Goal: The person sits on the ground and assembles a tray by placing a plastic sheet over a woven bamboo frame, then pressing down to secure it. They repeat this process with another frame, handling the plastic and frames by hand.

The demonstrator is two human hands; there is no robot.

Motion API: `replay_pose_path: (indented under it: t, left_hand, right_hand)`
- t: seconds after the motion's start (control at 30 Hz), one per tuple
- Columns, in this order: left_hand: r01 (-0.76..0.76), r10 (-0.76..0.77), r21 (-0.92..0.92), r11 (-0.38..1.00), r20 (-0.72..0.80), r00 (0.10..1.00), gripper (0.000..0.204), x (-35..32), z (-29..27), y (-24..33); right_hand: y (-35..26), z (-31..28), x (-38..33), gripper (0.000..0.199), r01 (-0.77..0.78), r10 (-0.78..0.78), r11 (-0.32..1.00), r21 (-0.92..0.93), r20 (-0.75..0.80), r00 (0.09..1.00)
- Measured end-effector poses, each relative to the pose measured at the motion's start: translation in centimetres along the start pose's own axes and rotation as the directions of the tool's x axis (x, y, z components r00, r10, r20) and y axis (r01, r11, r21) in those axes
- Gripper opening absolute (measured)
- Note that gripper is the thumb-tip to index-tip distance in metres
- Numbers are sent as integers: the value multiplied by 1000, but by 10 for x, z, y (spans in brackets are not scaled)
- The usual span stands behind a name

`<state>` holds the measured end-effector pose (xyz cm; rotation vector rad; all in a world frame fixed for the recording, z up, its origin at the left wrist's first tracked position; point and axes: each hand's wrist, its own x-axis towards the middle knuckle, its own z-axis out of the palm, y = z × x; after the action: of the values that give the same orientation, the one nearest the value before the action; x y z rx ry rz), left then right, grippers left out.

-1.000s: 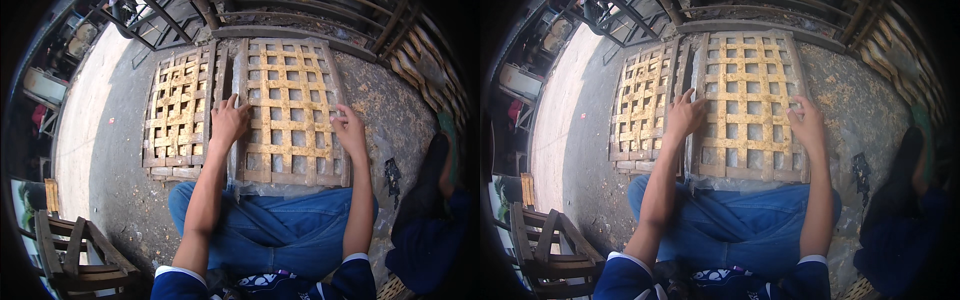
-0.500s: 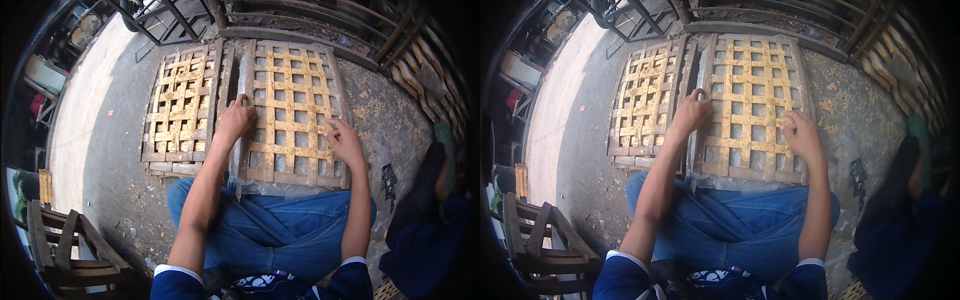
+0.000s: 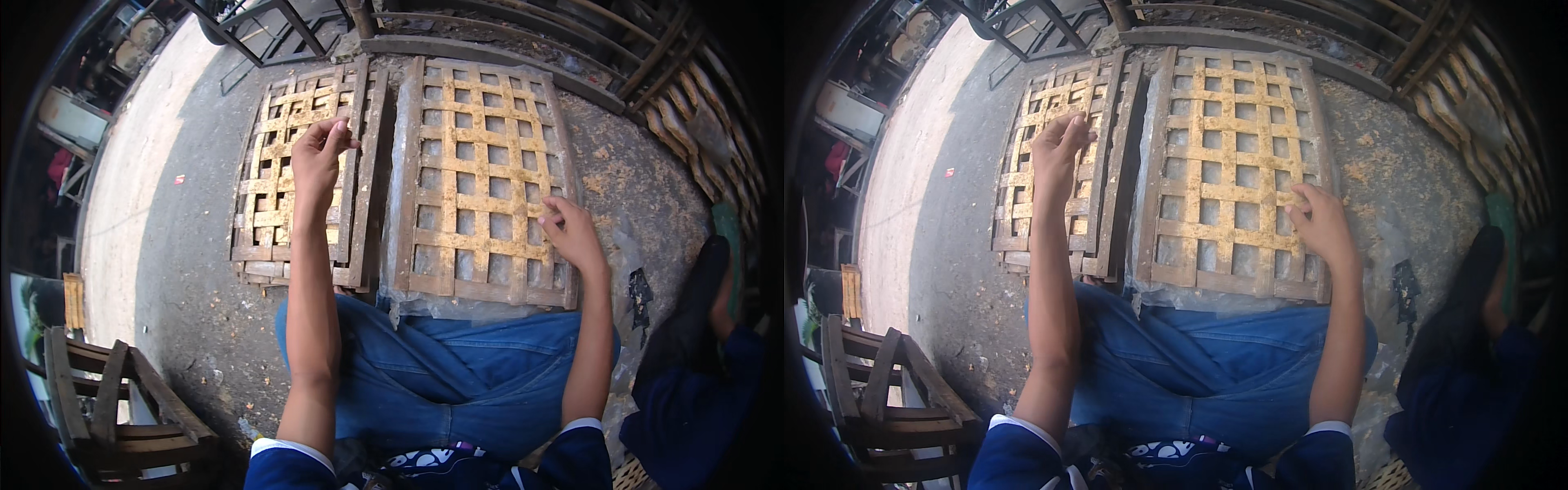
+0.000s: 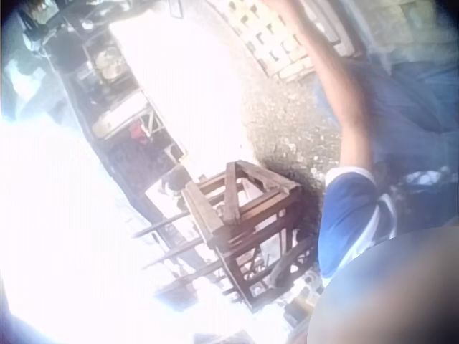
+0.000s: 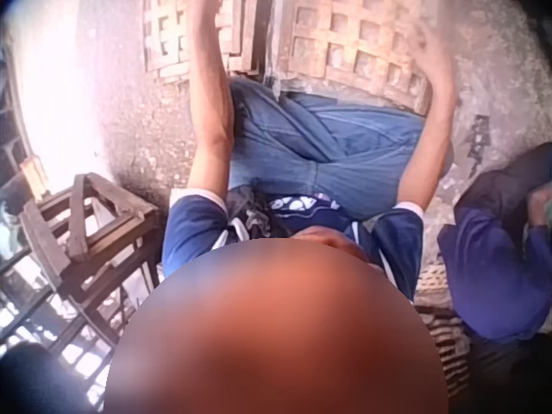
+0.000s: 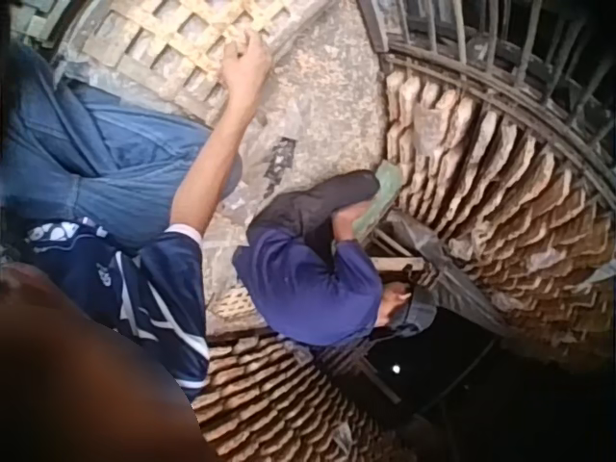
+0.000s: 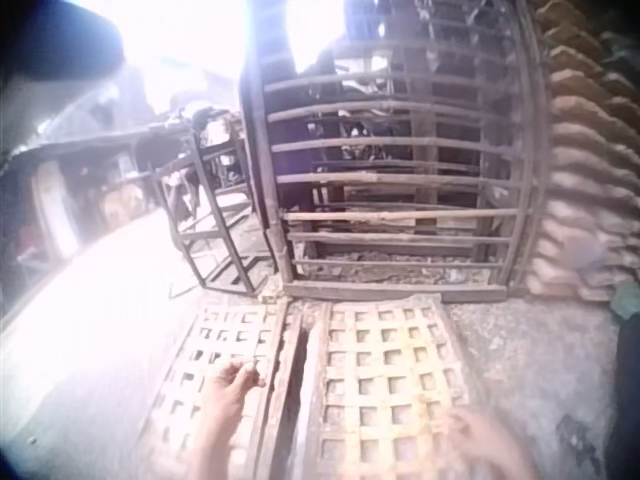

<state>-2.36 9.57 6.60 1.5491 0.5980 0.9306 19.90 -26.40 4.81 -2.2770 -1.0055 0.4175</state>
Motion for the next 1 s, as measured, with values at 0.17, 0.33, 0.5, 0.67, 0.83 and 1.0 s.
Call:
replay_pose_path:
  t: [0.17, 0.33, 0.5, 0.67, 0.83, 1.0]
  left_hand:
    - [-233, 191, 907, 352, 173, 966, 23, -10, 12, -51]
    - [-341, 213, 812, 474, 270, 939, 28, -12, 40, -59]
    - [-480, 273, 829, 287, 410, 870, 36, -29, 68, -75]
    - [-372, 81, 888, 271, 364, 928, 36, -36, 86, -63]
    - [-409, 199, 835, 369, 359, 912, 28, -35, 87, -75]
    - [-391, 217, 826, 405, 328, 919, 16, -38, 93, -82]
  right_hand:
    - [4, 0, 0, 41, -17, 17, 1000, 3, 0, 1000]
    - [7, 1, -2, 41, -12, 13, 1000, 17, -49, 999]
    - [2, 2, -1, 41, 3, -3, 1000, 5, -6, 1000]
    - [4, 5, -4, 40, 65, -65, 998, -12, -22, 998]
    - [5, 4, -3, 39, 62, -62, 998, 5, -7, 998]
    - [0, 2, -4, 40, 38, -37, 999, 28, -17, 999]
